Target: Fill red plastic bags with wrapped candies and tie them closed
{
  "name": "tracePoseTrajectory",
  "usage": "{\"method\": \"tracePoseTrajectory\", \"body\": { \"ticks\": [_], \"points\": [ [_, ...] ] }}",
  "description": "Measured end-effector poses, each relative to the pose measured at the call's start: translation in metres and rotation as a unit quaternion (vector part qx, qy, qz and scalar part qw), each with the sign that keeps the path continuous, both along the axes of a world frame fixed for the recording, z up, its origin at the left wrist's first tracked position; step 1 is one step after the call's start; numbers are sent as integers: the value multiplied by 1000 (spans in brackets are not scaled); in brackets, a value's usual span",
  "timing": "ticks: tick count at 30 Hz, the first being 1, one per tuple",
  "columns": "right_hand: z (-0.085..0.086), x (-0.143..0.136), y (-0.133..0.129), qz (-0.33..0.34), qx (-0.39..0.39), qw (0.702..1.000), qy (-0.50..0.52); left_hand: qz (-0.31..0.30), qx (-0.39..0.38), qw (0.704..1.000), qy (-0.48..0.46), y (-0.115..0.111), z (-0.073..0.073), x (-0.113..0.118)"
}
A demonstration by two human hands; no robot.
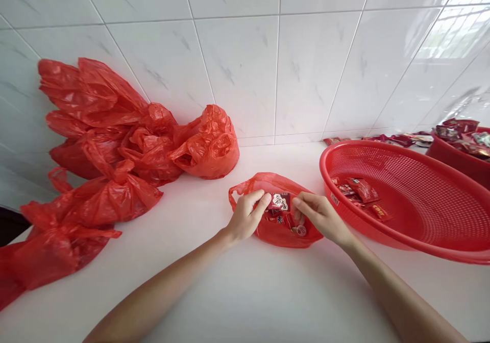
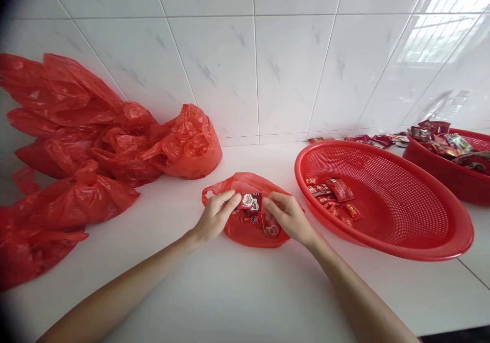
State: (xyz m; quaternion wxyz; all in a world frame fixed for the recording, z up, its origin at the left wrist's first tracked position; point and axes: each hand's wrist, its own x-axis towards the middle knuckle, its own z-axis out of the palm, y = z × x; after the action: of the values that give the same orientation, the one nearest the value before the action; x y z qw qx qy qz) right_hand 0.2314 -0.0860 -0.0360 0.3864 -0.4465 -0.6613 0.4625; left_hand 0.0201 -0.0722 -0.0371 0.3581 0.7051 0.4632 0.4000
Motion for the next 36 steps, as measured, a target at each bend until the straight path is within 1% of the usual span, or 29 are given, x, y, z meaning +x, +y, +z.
{"method": "tracePoseTrajectory", "body": {
  "ticks": [2, 5, 7, 10, 13, 17, 20, 24, 26, 29, 31, 34, 36],
  "points": [
    [-3, 4, 3, 6, 18, 994, -103, 4, 2, 996, 91, 6, 1, -4],
    [-8, 6, 4, 45, 50, 971, -230, 6, -5, 982, 191, 9, 3, -8],
    [-11, 5, 2, 59, 68, 957, -276, -12, -18, 972, 234, 9, 6, -9],
    [-13, 2, 0, 71, 108, 941, -312, -69, -37, 952, 298, 4, 11, -9],
    [-13, -1, 1, 65, 141, 938, -311, -108, -32, 930, 349, 0, 13, -9],
    [-5, 3, 2, 39, 130, 959, -250, -122, -25, 924, 361, 0, 10, -10],
    [2, 16, 4, 54, 92, 961, -253, -104, -10, 927, 360, 1, 6, -12],
    [7, 30, 6, 115, 41, 947, -298, -59, -8, 941, 332, 2, 4, -11],
    [6, 32, 8, 122, 38, 940, -316, -45, -10, 943, 329, 1, 5, -10],
    [4, 29, 9, 97, 66, 934, -339, -41, -17, 940, 338, 1, 5, -9],
    [3, 29, 10, 68, 94, 936, -332, -41, -17, 938, 344, 1, 4, -9],
    [5, 28, 9, 20, 117, 959, -258, -38, -10, 939, 341, 1, 1, -9],
    [6, 25, 7, -5, 112, 975, -190, -40, -1, 950, 311, 0, 1, -8]
  ]
}}
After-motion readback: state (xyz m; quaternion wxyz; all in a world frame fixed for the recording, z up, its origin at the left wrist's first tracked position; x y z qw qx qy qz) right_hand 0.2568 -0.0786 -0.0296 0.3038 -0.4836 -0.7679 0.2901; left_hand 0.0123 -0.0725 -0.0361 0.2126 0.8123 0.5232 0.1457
